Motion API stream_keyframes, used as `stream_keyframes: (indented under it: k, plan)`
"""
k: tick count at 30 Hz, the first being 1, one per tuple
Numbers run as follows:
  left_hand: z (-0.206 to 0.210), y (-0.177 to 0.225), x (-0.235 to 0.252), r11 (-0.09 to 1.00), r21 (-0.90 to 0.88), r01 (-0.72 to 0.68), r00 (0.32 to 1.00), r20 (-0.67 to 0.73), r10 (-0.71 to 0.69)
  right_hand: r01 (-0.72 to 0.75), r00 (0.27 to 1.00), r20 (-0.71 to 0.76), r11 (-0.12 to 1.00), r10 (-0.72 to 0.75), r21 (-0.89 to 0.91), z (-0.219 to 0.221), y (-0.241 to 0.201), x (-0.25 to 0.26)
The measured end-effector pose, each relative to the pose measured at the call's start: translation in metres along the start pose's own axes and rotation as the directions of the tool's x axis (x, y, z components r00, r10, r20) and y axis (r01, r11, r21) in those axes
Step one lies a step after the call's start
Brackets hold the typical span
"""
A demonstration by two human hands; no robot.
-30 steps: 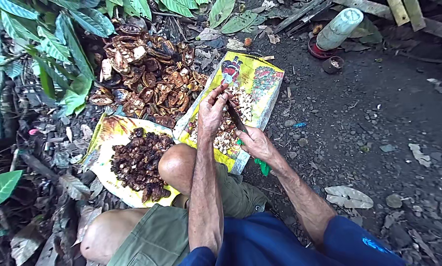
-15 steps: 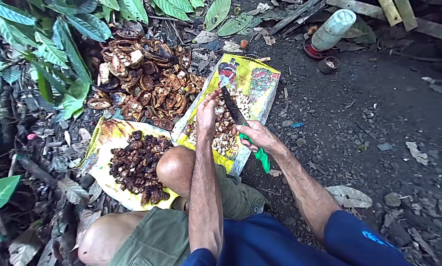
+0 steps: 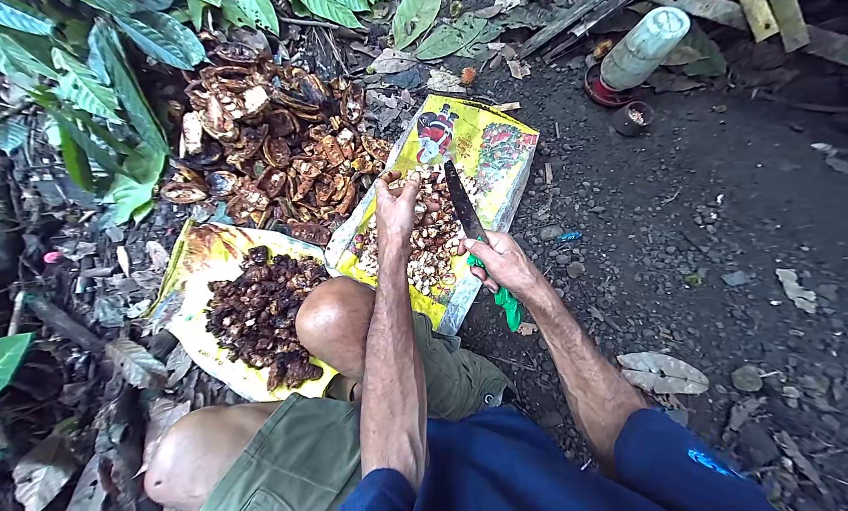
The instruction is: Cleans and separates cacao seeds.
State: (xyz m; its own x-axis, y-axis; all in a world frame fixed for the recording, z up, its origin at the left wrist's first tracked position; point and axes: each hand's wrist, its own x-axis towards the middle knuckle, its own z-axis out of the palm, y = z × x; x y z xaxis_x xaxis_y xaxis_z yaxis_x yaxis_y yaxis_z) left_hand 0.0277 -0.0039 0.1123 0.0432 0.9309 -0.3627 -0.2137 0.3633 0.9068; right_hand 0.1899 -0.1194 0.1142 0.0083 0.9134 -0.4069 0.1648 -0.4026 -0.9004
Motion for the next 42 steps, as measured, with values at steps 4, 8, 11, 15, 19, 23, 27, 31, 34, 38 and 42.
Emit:
stream_keyframes:
  k: [4, 8, 11, 15, 19, 23, 27, 31, 34, 38, 42]
  plan:
    - [0.000, 0.007, -0.001, 0.986, -0.075, 0.150, 0.988, -0.028, -0.152, -0.026, 1.000, -0.001, 0.999, 0.026, -0.027, 0.004, 0.002, -0.005]
    - [-0.002, 0.008, -0.001, 0.962, -0.178, 0.207, 0.978, 0.033, -0.204, -0.008, 1.000, 0.001, 0.996, 0.008, -0.094, 0.010, 0.004, -0.008]
    - [-0.003, 0.007, -0.001, 0.962, -0.204, 0.181, 0.981, 0.111, -0.161, 0.008, 1.000, 0.000, 0.995, -0.008, -0.098, 0.015, 0.005, -0.011]
    - [-0.003, 0.004, -0.003, 0.961, -0.260, 0.090, 0.983, 0.175, -0.045, 0.008, 1.000, -0.023, 0.992, -0.011, -0.127, 0.019, 0.007, -0.012]
    - [0.000, 0.005, -0.004, 0.942, -0.332, 0.050, 0.986, 0.165, 0.005, 0.032, 0.998, -0.046, 0.991, -0.038, -0.131, 0.022, 0.003, -0.014]
    - [0.001, 0.009, -0.005, 0.903, -0.419, 0.091, 0.973, 0.231, 0.009, 0.055, 0.994, -0.088, 0.985, -0.070, -0.163, 0.030, -0.005, -0.016]
    - [0.000, 0.009, -0.006, 0.877, -0.474, 0.078, 0.965, 0.256, 0.053, 0.095, 0.976, -0.152, 0.933, -0.156, -0.348, 0.036, -0.004, -0.017]
    - [-0.002, 0.007, -0.006, 0.887, -0.461, 0.033, 0.965, 0.247, 0.092, 0.123, 0.958, -0.158, 0.839, -0.241, -0.531, 0.043, -0.004, -0.023]
    - [0.001, 0.006, -0.006, 0.888, -0.460, -0.004, 0.976, 0.191, 0.103, 0.111, 0.953, -0.164, 0.795, -0.256, -0.597, 0.047, -0.002, -0.026]
    - [0.006, 0.004, -0.009, 0.886, -0.454, -0.096, 0.983, 0.097, 0.156, 0.083, 0.960, -0.165, 0.795, -0.226, -0.601, 0.055, -0.003, -0.032]
    - [0.009, 0.001, -0.008, 0.858, -0.460, -0.228, 0.961, 0.032, 0.273, 0.089, 0.948, -0.185, 0.775, -0.258, -0.626, 0.061, 0.000, -0.034]
